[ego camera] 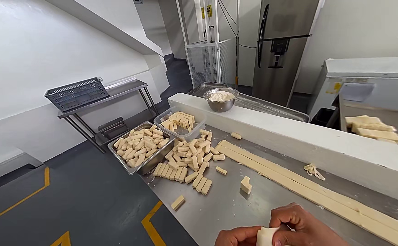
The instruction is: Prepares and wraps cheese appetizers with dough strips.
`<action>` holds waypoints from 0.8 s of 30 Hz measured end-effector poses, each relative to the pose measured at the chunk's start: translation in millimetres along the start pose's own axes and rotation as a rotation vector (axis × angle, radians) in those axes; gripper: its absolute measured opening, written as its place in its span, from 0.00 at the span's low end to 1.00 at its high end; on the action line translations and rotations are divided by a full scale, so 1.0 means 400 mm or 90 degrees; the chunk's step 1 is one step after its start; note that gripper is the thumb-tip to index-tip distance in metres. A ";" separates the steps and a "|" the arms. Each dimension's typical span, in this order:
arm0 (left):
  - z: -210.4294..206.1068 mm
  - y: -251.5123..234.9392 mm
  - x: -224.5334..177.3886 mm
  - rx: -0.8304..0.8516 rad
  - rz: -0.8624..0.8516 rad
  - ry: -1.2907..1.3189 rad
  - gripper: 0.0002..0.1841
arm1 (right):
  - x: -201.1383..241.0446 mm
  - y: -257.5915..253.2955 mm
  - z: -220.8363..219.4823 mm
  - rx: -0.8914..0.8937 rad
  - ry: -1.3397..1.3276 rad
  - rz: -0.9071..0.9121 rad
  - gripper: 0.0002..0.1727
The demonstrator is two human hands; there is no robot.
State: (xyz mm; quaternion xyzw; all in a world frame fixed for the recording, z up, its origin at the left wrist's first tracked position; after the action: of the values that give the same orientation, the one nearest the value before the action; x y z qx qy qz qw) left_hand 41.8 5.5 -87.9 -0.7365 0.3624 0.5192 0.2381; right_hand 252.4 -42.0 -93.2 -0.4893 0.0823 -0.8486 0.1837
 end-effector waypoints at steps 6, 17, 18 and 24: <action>0.010 -0.009 0.020 0.034 0.013 -0.069 0.18 | 0.033 -0.005 -0.019 -0.011 0.054 -0.153 0.25; -0.024 -0.042 0.116 -0.074 0.165 0.148 0.29 | 0.060 -0.048 -0.097 0.203 0.329 -0.227 0.24; -0.024 -0.057 0.145 -0.125 0.184 0.180 0.33 | 0.074 -0.056 -0.122 0.259 0.353 -0.222 0.20; 0.084 -0.142 0.202 -0.196 0.197 0.334 0.44 | 0.055 -0.034 -0.108 0.035 0.228 -0.014 0.15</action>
State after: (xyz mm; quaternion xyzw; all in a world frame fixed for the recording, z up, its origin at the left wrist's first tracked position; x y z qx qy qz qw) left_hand 82.3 41.9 -176.9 -0.8086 0.4362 0.3906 -0.0584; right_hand 201.8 -39.9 -93.1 -0.3260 0.0848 -0.9261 0.1699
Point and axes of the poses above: each hand's wrist, its own y-axis away from the middle knuckle, its own z-axis out of the back of the hand, x = y × z, the point moved 3 cm from there along -y, towards the middle knuckle, and after that the axes turned 12 degrees about y, right-handed, at the moved point
